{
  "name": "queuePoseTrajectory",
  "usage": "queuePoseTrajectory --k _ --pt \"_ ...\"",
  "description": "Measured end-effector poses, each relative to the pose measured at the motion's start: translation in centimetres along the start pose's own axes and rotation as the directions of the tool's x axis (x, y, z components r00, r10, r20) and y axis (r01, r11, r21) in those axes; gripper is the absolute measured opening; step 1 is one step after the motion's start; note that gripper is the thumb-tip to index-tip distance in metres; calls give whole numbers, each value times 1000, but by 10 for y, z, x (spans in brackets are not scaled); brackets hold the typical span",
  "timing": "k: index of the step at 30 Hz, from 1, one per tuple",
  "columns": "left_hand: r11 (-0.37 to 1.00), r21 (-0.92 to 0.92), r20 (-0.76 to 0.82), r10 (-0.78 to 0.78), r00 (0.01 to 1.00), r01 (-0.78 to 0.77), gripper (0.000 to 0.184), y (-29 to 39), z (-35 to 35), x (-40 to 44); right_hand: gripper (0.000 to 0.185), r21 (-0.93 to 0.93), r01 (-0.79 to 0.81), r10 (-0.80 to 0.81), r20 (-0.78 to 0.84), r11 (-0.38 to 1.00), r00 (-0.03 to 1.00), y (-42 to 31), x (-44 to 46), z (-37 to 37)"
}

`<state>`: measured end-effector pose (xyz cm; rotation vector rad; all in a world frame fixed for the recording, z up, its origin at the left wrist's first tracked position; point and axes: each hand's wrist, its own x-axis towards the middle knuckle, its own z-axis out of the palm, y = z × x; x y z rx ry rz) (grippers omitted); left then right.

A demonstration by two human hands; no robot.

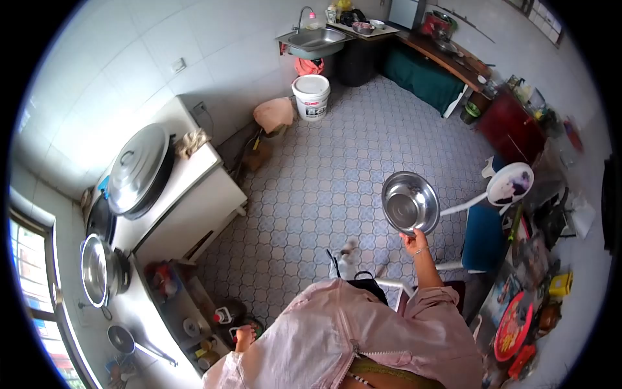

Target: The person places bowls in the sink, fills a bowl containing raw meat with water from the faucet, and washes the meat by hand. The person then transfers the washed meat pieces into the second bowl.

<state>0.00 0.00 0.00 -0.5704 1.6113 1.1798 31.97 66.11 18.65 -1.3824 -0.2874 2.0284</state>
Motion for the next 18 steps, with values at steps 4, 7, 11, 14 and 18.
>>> queuePoseTrajectory --k 4,7,11,14,18 --pt "996 88 -36 35 999 -31 15 164 77 14 31 -59 61 -59 44 996 997 -67 123 104" --pt "991 136 -52 18 999 -11 12 251 130 27 25 -62 -14 19 87 998 996 -61 211 187" --pt "984 174 -41 -15 999 22 11 349 214 57 13 -184 -22 68 244 983 967 -147 274 331" --pt "977 210 -16 33 999 -29 14 437 275 106 14 -207 5 52 272 978 961 -192 327 431" --pt "873 295 98 375 922 -387 20 631 379 199 13 -318 50 64 339 947 939 -252 397 547"
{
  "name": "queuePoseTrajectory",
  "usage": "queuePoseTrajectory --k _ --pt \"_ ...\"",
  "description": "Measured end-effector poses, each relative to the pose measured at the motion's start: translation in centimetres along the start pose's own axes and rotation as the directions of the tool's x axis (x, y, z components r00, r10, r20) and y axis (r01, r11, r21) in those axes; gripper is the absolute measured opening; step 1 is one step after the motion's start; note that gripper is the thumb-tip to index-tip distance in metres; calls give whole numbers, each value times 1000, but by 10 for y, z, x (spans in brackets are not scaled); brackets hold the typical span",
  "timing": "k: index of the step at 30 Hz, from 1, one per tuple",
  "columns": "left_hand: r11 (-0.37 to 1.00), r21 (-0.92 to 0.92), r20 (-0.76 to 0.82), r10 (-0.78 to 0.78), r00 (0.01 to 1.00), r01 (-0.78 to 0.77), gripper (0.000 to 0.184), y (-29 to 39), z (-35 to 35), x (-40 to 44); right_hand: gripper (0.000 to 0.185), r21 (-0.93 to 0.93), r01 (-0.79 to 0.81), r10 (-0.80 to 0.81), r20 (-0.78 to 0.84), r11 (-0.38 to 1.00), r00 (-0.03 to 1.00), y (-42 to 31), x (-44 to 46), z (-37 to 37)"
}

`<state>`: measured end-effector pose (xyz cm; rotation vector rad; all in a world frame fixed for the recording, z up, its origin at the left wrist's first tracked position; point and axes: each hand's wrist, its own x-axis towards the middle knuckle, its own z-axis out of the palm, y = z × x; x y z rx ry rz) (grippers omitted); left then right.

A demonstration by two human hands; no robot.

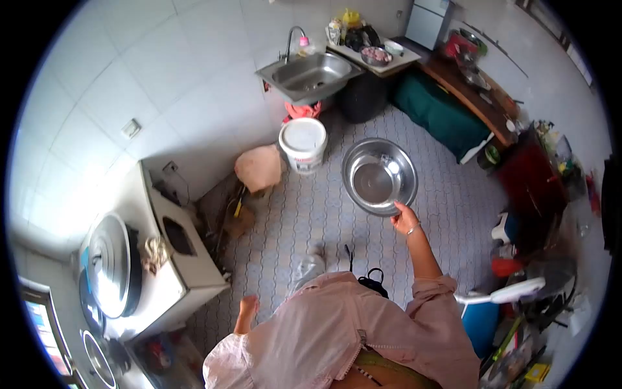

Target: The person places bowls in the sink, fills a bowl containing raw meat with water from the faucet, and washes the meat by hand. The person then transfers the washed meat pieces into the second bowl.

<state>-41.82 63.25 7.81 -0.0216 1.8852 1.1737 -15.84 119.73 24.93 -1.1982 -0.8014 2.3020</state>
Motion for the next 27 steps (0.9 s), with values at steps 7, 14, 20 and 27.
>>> queuePoseTrajectory --k 7,14,20,27 --pt "954 -159 321 292 901 -253 48 450 188 169 18 -182 18 -15 18 983 1000 -145 139 74" --pt "909 -413 563 311 766 -66 58 660 337 285 30 -437 19 118 285 899 951 -272 313 125" --pt "898 -427 344 271 899 -107 29 749 358 395 44 -547 28 208 365 837 908 -369 443 186" --pt "856 -509 267 58 962 90 20 838 352 523 43 -307 251 -173 259 918 950 -480 558 186"
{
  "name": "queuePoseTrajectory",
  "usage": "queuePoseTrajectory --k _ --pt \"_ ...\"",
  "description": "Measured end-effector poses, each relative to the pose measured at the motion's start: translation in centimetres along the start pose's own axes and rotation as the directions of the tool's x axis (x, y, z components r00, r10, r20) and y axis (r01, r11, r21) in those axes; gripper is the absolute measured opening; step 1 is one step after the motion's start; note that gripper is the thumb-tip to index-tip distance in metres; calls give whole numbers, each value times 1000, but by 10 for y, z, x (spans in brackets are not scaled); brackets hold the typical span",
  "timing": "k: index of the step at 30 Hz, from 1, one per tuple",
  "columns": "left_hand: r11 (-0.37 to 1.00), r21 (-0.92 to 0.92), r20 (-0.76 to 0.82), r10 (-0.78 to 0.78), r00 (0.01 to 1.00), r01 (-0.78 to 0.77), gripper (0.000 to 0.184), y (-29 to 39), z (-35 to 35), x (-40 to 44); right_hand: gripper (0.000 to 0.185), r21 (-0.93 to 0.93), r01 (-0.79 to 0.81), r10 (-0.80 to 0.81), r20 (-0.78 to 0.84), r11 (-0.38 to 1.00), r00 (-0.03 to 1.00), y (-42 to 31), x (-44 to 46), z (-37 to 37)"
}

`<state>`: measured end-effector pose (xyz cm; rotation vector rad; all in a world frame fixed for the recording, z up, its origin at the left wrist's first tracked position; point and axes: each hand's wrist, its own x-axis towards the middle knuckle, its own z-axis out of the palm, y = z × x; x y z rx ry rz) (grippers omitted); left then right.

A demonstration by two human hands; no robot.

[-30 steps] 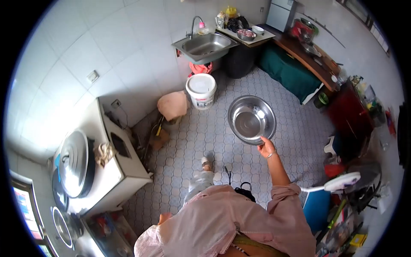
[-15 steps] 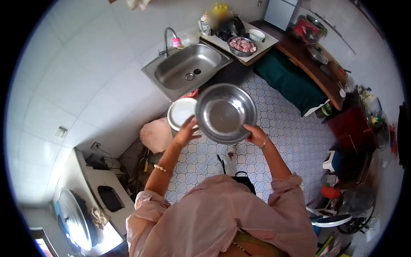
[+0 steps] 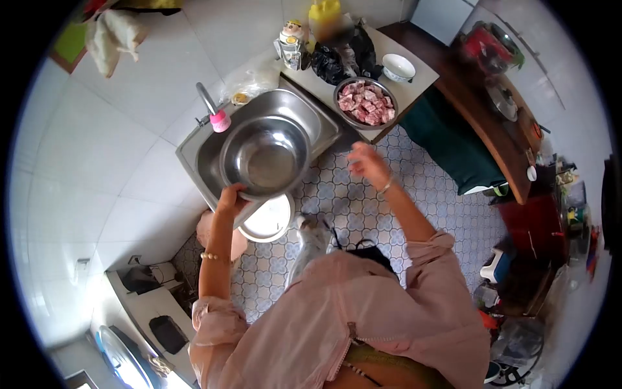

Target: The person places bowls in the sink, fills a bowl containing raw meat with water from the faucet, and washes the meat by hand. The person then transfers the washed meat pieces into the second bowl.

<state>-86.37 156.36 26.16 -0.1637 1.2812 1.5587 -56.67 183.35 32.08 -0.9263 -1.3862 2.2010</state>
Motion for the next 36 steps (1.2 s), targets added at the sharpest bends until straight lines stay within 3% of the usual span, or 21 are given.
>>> queuePoseTrajectory --k 3,5,8,10,12,14,18,20,24,26,27,28,29,31,32,33,34,35,36 --pt "1000 -26 -27 -8 1000 7 23 15 -24 80 37 -65 200 -210 -258 978 943 -36 41 -79" --pt "997 -40 -152 -65 986 59 18 16 -33 113 33 -270 239 -326 -346 933 880 -60 74 -128" --pt "987 -127 -218 -126 968 99 14 1 -65 177 33 -424 62 -255 -417 904 872 -87 121 -170" --pt "980 -164 -259 -151 954 111 15 -5 -63 180 33 -491 -188 -58 -444 851 894 -86 155 -189" --pt "973 -206 -292 -162 942 103 15 -2 -59 187 37 -504 -235 36 -372 831 927 -83 183 -200" --pt "980 -166 -414 -174 894 114 16 -10 -54 193 42 -327 -374 385 -33 868 922 -93 203 -208" --pt "989 -134 -451 -111 886 56 16 -22 -68 193 48 -388 -442 523 131 809 842 -106 229 -201" --pt "987 -150 -426 -116 897 56 16 -35 -79 196 57 -276 -450 517 262 849 815 -87 240 -204" --pt "982 -186 -508 -115 854 22 19 -43 -58 189 64 -319 -527 613 318 787 723 -99 246 -204" --pt "995 95 -649 55 759 8 27 -53 -62 189 66 -339 -506 601 303 793 739 -97 249 -204" --pt "996 87 -657 52 753 7 27 -55 -58 185 63 -380 -507 614 254 774 748 -102 247 -200" --pt "800 598 -683 539 493 -46 30 -58 -52 181 63 -384 -510 619 257 770 742 -104 247 -197" --pt "373 924 -382 900 208 85 33 -61 -43 177 61 -375 -510 615 254 774 746 -108 246 -194" --pt "474 872 -376 807 455 -120 35 -28 47 150 60 -361 -519 615 238 775 752 -108 242 -194" --pt "540 825 -324 694 643 -167 33 -16 94 133 58 -497 -436 596 222 750 772 -109 245 -194" --pt "597 759 -212 604 768 -260 32 -28 118 140 56 -624 -349 576 202 699 792 -111 247 -196" --pt "604 712 -28 532 846 -357 35 -34 149 143 54 -650 -333 558 171 683 812 -109 248 -201" --pt "720 563 71 447 892 -406 43 -43 182 146 53 -631 -331 539 166 702 826 -102 250 -208" --pt "875 409 125 227 966 -259 49 -52 208 154 52 -612 -327 518 160 720 840 -98 250 -214"
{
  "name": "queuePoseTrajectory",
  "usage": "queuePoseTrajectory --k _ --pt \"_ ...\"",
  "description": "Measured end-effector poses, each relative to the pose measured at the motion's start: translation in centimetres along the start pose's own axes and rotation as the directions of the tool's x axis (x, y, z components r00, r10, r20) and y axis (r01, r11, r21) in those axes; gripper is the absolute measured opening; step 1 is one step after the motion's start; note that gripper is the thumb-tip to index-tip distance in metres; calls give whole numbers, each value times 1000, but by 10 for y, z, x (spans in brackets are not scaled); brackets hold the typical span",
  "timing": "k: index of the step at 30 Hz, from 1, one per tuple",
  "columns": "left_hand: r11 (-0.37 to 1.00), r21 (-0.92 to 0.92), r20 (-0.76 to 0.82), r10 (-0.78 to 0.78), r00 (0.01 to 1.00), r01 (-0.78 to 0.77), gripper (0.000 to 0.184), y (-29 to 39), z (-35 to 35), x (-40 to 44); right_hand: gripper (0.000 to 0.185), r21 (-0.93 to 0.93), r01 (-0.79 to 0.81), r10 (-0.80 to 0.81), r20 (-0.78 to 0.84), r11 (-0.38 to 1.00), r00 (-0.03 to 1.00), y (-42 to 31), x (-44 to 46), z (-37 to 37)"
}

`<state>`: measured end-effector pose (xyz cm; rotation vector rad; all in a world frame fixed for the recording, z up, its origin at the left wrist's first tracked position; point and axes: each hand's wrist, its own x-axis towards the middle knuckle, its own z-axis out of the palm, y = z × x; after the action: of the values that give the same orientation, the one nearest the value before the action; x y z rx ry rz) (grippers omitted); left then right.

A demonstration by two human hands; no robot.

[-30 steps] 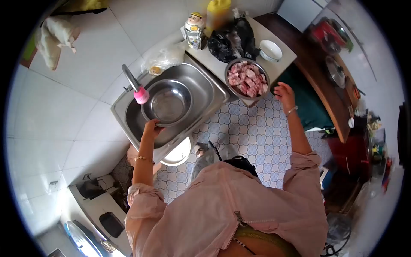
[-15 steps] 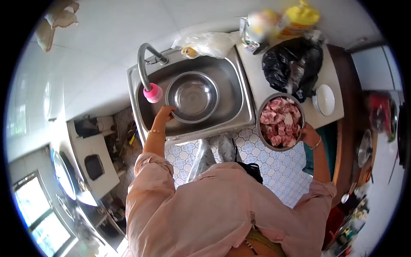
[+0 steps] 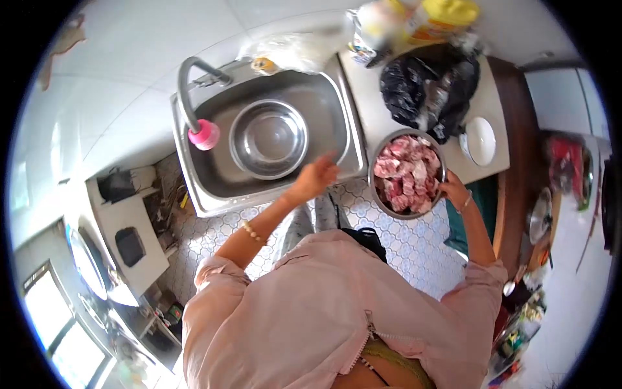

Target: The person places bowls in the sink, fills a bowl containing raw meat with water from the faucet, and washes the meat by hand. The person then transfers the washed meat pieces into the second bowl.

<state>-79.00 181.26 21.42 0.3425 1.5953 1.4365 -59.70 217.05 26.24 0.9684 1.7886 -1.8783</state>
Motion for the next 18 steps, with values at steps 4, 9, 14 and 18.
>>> queuePoseTrajectory --k 4,9,14,18 --pt "996 -56 175 -52 983 63 41 22 76 21 46 8 33 -32 -103 999 994 -5 -12 3" --pt "970 -238 40 68 997 -57 34 10 77 14 41 -22 84 -87 -169 996 982 -36 -31 35" --pt "961 -139 -171 213 962 -238 46 8 28 -14 36 -93 146 -156 -113 985 981 -82 -32 91" --pt "952 -179 -290 189 938 -247 51 12 -36 -38 25 -124 208 -215 -41 970 976 -112 2 153"
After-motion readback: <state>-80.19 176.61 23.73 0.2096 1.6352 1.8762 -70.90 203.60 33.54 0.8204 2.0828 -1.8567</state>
